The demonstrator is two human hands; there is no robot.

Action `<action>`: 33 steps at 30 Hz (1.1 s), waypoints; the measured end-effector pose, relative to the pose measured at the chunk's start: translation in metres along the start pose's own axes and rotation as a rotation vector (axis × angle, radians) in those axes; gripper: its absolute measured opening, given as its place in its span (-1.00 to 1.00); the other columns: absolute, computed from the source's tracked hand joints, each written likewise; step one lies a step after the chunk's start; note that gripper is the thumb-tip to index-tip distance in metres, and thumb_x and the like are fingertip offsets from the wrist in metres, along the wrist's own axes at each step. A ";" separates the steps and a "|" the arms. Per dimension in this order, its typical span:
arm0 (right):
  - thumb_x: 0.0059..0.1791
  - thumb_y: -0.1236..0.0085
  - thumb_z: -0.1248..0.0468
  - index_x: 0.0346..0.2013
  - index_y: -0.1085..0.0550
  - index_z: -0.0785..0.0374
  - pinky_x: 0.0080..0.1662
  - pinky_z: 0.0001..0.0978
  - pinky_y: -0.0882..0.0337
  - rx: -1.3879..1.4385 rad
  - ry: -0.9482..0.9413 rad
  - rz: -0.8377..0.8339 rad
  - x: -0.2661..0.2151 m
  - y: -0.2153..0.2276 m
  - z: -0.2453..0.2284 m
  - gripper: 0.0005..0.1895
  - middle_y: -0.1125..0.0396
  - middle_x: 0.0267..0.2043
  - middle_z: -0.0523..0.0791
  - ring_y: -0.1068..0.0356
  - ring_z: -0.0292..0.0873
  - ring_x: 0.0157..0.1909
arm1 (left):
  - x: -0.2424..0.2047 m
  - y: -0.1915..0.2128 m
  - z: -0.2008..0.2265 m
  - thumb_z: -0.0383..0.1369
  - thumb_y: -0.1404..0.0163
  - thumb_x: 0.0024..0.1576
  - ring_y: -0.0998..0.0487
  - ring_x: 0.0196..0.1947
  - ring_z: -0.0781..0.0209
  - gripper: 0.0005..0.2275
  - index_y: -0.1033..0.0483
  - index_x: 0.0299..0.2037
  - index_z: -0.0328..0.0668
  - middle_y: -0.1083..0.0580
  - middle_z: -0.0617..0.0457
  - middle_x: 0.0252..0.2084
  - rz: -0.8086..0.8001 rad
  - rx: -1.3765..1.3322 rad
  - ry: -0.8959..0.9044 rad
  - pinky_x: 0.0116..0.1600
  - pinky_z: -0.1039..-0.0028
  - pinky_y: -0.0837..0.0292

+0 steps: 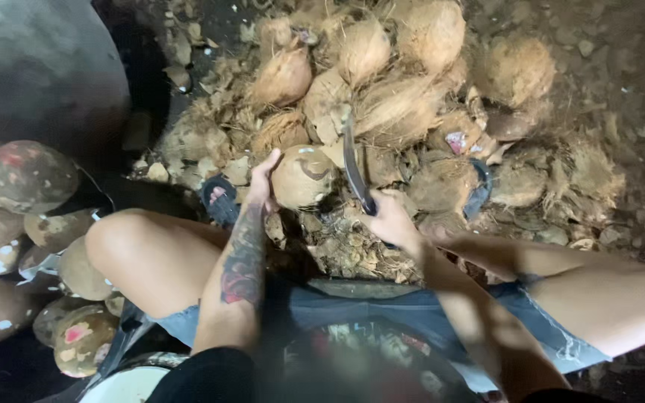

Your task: The person husks coconuts by hand using a curved blade, then strikes the shell to drain the water into a bucket and places the shells into a container.

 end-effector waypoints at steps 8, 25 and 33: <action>-0.16 -0.14 0.47 -0.56 -0.44 0.35 -0.63 -0.35 -0.44 0.263 -0.101 0.021 0.010 -0.023 0.030 -0.91 -0.34 -0.76 0.02 -0.42 -0.14 -0.73 | -0.013 -0.007 -0.003 0.06 -0.34 -0.08 -0.64 0.09 -0.03 -0.34 -0.57 0.20 -0.07 -0.61 -0.12 0.13 -0.016 0.146 0.047 0.23 0.06 -0.54; -0.15 -0.05 0.30 -0.21 -0.51 0.33 -0.07 0.05 -0.51 -0.106 0.132 -0.217 -0.010 -0.049 0.000 -0.75 -0.51 -0.23 0.12 -0.55 0.13 -0.14 | -0.020 -0.019 0.026 0.31 -0.29 -0.20 -0.44 0.36 -0.16 -0.20 -0.62 0.13 -0.10 -0.51 -0.26 0.24 0.409 0.427 -0.199 0.38 0.12 -0.40; -0.25 -0.01 0.40 -0.46 -0.42 0.43 -0.67 -0.10 -0.43 0.343 -0.429 -0.150 -0.016 -0.067 0.037 -0.87 -0.26 -0.75 0.06 -0.34 -0.01 -0.78 | -0.009 -0.034 0.018 0.44 -0.11 -0.23 -0.44 0.37 -0.24 0.08 -0.26 0.49 0.00 -0.41 -0.23 0.39 0.119 -0.057 0.121 0.38 -0.19 -0.37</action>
Point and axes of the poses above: each hand's wrist, its own x-axis towards the middle knuckle, its own y-axis out of the back of the hand, z = x × y, the point moved 6 cm from there along x, towards the middle knuckle
